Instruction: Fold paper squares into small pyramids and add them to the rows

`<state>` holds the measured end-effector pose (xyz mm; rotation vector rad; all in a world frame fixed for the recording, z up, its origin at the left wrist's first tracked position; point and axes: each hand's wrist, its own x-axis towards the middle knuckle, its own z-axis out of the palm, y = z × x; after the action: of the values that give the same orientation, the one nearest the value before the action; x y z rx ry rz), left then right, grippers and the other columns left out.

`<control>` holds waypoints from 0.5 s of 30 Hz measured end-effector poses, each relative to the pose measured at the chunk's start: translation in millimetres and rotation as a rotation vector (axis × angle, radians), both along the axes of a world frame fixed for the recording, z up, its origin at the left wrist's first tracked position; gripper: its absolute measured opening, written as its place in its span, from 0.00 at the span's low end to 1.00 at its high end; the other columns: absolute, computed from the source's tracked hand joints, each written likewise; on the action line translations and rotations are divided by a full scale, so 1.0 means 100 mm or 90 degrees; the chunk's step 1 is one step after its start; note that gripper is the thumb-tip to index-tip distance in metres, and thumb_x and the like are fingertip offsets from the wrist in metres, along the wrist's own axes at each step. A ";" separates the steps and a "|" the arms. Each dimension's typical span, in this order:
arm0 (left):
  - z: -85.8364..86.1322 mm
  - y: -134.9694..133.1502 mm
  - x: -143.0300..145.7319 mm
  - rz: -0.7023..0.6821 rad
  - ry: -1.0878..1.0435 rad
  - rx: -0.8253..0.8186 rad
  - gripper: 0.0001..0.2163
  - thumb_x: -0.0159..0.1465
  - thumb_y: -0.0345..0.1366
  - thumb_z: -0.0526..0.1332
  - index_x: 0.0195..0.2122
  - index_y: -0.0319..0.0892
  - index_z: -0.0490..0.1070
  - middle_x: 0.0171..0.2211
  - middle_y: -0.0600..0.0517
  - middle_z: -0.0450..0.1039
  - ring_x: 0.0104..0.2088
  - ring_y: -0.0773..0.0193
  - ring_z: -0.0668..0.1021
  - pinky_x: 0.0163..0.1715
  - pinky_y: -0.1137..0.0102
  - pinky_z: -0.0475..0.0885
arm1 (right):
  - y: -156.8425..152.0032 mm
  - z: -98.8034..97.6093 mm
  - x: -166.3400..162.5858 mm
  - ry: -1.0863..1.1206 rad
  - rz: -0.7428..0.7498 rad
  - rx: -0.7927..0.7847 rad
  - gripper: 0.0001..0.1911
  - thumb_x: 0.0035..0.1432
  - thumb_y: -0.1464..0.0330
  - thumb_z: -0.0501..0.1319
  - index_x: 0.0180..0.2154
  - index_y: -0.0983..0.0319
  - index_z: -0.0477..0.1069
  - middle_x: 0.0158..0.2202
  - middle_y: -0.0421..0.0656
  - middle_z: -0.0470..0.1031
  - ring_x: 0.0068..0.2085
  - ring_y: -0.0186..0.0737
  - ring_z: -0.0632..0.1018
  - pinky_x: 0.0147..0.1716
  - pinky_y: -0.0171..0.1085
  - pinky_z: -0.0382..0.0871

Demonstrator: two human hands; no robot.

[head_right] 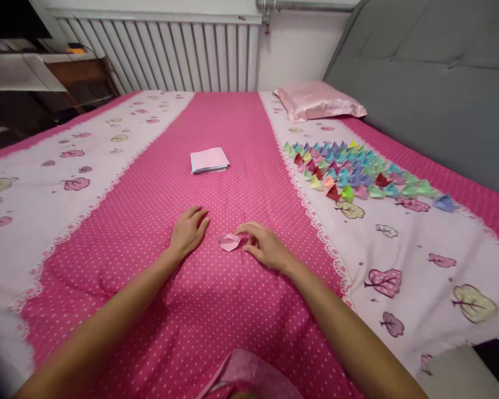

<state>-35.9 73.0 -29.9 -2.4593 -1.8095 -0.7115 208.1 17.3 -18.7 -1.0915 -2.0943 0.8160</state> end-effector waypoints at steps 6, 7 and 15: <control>-0.12 0.08 0.03 0.014 0.169 0.036 0.23 0.67 0.42 0.43 0.55 0.33 0.65 0.55 0.40 0.67 0.56 0.54 0.68 0.57 0.61 0.60 | 0.13 -0.12 -0.07 -0.012 0.004 0.112 0.07 0.57 0.73 0.60 0.38 0.60 0.74 0.44 0.46 0.73 0.46 0.40 0.74 0.46 0.40 0.67; -0.13 0.10 0.02 0.007 0.179 0.045 0.23 0.67 0.42 0.43 0.55 0.32 0.65 0.55 0.39 0.67 0.56 0.53 0.68 0.57 0.61 0.60 | 0.15 -0.12 -0.08 -0.025 0.007 0.120 0.06 0.57 0.72 0.60 0.37 0.61 0.75 0.44 0.46 0.74 0.45 0.39 0.74 0.45 0.38 0.67; -0.18 0.27 -0.07 -0.017 0.180 0.084 0.26 0.66 0.43 0.41 0.53 0.30 0.66 0.53 0.37 0.68 0.55 0.52 0.69 0.57 0.60 0.61 | 0.21 -0.07 -0.17 -0.123 -0.023 0.152 0.08 0.58 0.62 0.61 0.37 0.58 0.75 0.41 0.39 0.77 0.42 0.35 0.76 0.38 0.31 0.65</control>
<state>-42.5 99.6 -48.1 -2.3615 -1.5798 -0.4394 191.5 38.6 -26.2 -1.1099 -2.2556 0.4425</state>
